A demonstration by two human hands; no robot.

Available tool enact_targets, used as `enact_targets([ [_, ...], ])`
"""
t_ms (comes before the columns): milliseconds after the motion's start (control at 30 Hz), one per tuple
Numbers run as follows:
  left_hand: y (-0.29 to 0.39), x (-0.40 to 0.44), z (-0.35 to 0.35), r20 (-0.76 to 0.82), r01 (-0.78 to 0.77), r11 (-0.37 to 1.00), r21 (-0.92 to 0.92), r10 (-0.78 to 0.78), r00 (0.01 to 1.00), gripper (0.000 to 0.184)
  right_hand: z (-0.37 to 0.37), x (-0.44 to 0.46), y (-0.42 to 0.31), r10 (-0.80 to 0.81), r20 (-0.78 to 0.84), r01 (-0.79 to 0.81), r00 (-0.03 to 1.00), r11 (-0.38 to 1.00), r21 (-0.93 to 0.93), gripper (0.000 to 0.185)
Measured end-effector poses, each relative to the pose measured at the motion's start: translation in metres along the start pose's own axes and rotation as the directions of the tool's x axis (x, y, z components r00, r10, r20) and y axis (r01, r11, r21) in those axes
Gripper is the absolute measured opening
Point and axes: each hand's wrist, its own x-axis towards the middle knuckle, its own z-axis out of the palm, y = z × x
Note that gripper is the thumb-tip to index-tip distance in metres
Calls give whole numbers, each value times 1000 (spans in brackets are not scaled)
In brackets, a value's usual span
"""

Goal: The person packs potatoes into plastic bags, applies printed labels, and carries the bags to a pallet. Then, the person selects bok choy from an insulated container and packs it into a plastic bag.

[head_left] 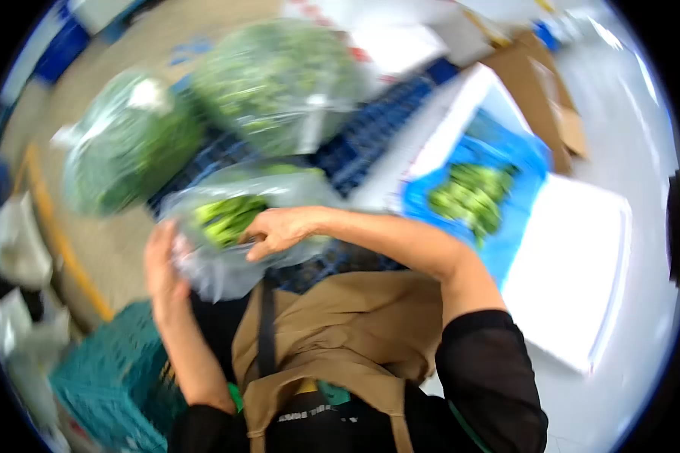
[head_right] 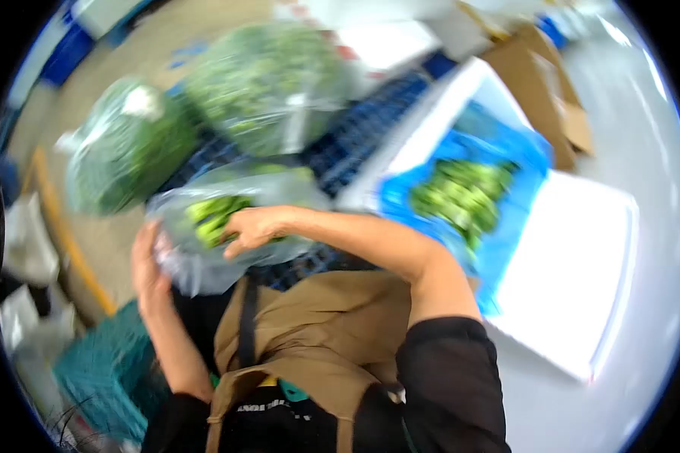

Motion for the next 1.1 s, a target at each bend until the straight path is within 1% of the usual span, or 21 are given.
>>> enact_targets([
  [33, -3, 5, -7, 30, -21, 997, 69, 19, 999, 15, -19, -34, -13, -38, 51, 34, 998, 996, 87, 51],
  [100, -15, 12, -22, 27, -87, 965, 248, 83, 996, 23, -58, -120, -22, -75, -197, 79, 978, 997, 14, 49],
  [167, -4, 2, -18, 0, -153, 831, 535, 181, 984, 28, -81, -210, -26, 149, -601, 156, 785, 892, 425, 47],
  [200, 2, -1, -20, 49, -183, 748, 638, 197, 979, 32, -86, -252, -2, 205, -781, 103, 590, 940, 325, 48],
  [233, 2, -5, -11, 52, -227, 682, 695, 268, 962, 34, -83, -291, 38, 214, -909, 25, 359, 971, 238, 50],
  [267, 2, -7, -1, 57, -266, 609, 747, 340, 939, 36, -72, -323, 75, 290, -903, -340, 318, 924, 177, 52],
  [300, 4, -9, 6, 66, -299, 530, 793, 414, 908, 38, -59, -352, 115, 349, -902, -658, 253, 746, 104, 56],
  [333, 8, 14, -7, 129, -297, 430, 853, 377, 917, 40, -34, -360, 149, 326, -899, -726, 294, 687, 12, 59],
  [367, 9, 13, 2, 175, -366, 320, 874, 495, 851, 40, -6, -374, 184, 301, -887, -764, 351, 639, -85, 63],
  [433, 11, 5, 28, 279, -445, 68, 893, 693, 665, 38, 34, -375, 226, 414, -845, -743, 340, 669, 29, 56],
  [467, 15, -6, 51, 214, -430, 200, 880, 642, 736, 33, 53, -376, 282, 446, -789, -693, 422, 720, 37, 53],
  [500, 16, -16, 75, 282, -488, 211, 847, 600, 749, 32, 71, -374, 323, 467, -726, -636, 505, 770, 53, 51],
  [600, 7, -44, 159, 554, -682, 238, 691, 432, 712, 27, 89, -349, 253, 444, -778, -791, 445, 603, -108, 46],
  [633, -1, -56, 191, 674, -758, 251, 602, 350, 651, 25, 96, -351, 254, 367, -809, -789, 459, 587, -181, 48],
  [700, -20, -82, 251, 901, -926, 142, 349, 222, 374, 21, 106, -360, 256, 210, -849, -788, 484, 527, -319, 52],
  [767, -48, -99, 303, 990, -977, 200, 70, 107, 93, 21, 110, -364, 226, 337, -842, -781, 421, 608, -147, 58],
  [833, -89, -102, 342, 999, -944, 327, -31, 0, -32, 23, 114, -365, 223, 410, -819, -756, 401, 653, -43, 63],
  [900, -136, -96, 366, 959, -931, 320, 176, -271, 88, 22, 113, -368, 235, 423, -804, -731, 417, 682, -20, 66],
  [933, -154, -91, 372, 876, -933, 317, 170, -481, -4, 23, 110, -366, 232, 436, -801, -751, 409, 660, -25, 66],
  [1000, -178, -84, 378, 565, -934, 316, 167, -807, -172, 26, 98, -361, 214, 461, -793, -788, 399, 614, -40, 64],
  [1100, -174, -87, 369, 655, -911, 372, 180, -736, -171, 31, 89, -360, 207, 530, -777, -836, 339, 549, 9, 62],
])
